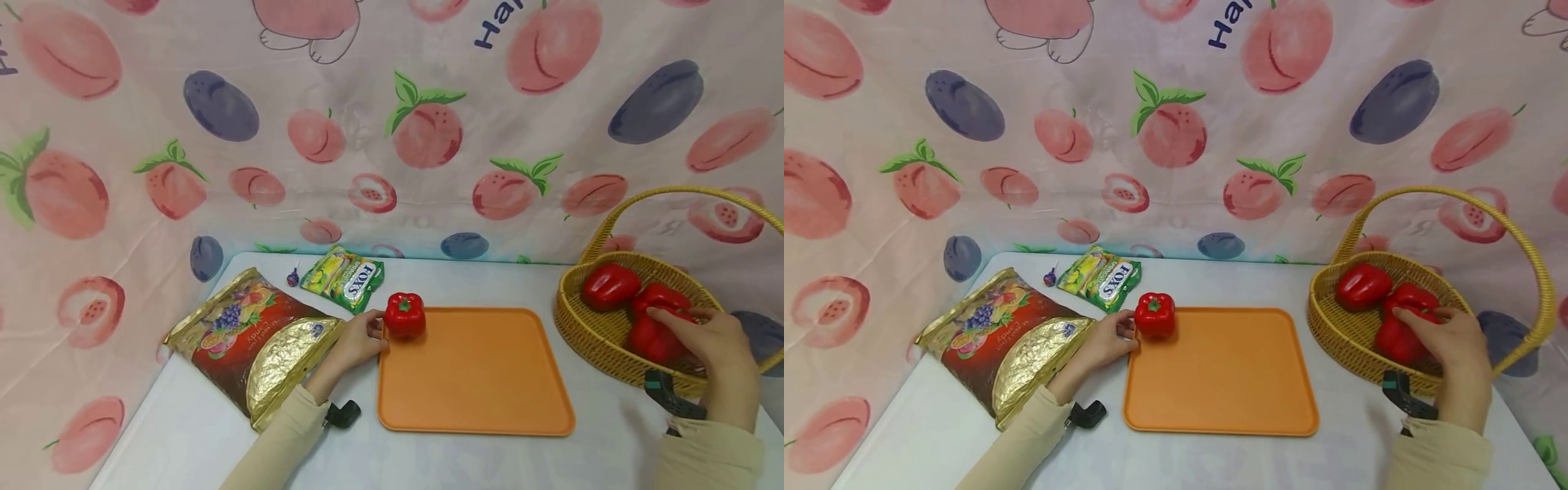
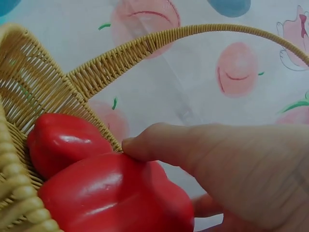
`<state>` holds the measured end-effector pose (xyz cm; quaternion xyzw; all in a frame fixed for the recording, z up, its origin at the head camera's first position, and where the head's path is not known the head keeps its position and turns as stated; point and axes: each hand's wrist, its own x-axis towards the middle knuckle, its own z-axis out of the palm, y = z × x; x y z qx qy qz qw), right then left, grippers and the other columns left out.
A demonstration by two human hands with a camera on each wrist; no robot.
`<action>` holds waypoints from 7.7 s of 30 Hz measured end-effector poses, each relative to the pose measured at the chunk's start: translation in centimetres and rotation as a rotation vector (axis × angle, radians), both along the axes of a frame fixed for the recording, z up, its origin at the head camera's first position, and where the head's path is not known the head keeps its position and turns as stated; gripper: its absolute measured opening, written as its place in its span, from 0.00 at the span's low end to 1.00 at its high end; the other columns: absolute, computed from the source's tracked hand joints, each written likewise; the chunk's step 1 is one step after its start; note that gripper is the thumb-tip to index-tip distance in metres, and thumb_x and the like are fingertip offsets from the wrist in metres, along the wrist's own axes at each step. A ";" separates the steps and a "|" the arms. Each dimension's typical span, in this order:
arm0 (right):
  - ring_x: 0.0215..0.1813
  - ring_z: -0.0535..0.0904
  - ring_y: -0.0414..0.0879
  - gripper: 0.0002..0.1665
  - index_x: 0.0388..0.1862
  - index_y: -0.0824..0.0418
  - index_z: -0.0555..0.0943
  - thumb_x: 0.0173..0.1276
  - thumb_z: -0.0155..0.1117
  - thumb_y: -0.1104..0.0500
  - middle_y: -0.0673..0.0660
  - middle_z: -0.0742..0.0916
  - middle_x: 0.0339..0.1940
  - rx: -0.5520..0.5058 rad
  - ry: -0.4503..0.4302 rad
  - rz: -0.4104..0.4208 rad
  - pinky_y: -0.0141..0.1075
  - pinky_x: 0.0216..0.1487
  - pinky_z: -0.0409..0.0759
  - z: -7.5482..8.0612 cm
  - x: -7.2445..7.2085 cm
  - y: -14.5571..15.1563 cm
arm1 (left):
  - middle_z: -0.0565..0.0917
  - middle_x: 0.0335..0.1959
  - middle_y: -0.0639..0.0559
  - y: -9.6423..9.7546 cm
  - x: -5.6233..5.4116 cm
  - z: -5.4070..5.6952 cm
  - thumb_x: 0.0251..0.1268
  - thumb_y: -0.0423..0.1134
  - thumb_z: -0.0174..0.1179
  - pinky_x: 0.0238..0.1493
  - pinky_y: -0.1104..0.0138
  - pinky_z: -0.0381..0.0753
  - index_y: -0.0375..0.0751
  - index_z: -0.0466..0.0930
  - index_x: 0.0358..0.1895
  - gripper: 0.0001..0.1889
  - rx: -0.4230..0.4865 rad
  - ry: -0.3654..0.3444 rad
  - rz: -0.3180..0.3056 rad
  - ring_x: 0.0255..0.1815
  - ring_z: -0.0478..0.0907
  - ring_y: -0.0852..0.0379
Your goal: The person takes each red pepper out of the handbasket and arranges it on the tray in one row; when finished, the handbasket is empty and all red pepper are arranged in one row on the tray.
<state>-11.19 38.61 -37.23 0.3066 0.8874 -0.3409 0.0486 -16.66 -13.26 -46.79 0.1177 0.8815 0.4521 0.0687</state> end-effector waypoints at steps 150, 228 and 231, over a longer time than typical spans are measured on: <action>0.62 0.73 0.62 0.50 0.71 0.59 0.66 0.53 0.79 0.48 0.64 0.74 0.63 0.044 0.592 0.660 0.57 0.49 0.81 -6.5 -4.0 -26.5 | 0.81 0.39 0.45 0.1 0.1 -0.3 0.49 0.26 0.66 0.40 0.65 0.82 0.33 0.77 0.60 0.28 0.004 0.024 0.000 0.37 0.80 0.55; 0.63 0.72 0.59 0.43 0.70 0.57 0.70 0.60 0.70 0.39 0.61 0.73 0.65 0.034 0.625 0.622 0.59 0.57 0.74 -5.2 -4.2 -23.3 | 0.82 0.41 0.43 0.0 0.1 -0.2 0.49 0.26 0.66 0.41 0.63 0.83 0.33 0.76 0.60 0.28 0.012 0.016 -0.001 0.38 0.80 0.53; 0.61 0.73 0.59 0.42 0.69 0.57 0.71 0.60 0.70 0.41 0.61 0.74 0.64 0.038 0.657 0.609 0.57 0.55 0.76 -5.1 -4.3 -22.7 | 0.81 0.41 0.44 0.0 0.2 -0.1 0.49 0.27 0.66 0.41 0.63 0.82 0.33 0.76 0.60 0.29 0.011 0.013 -0.002 0.38 0.80 0.54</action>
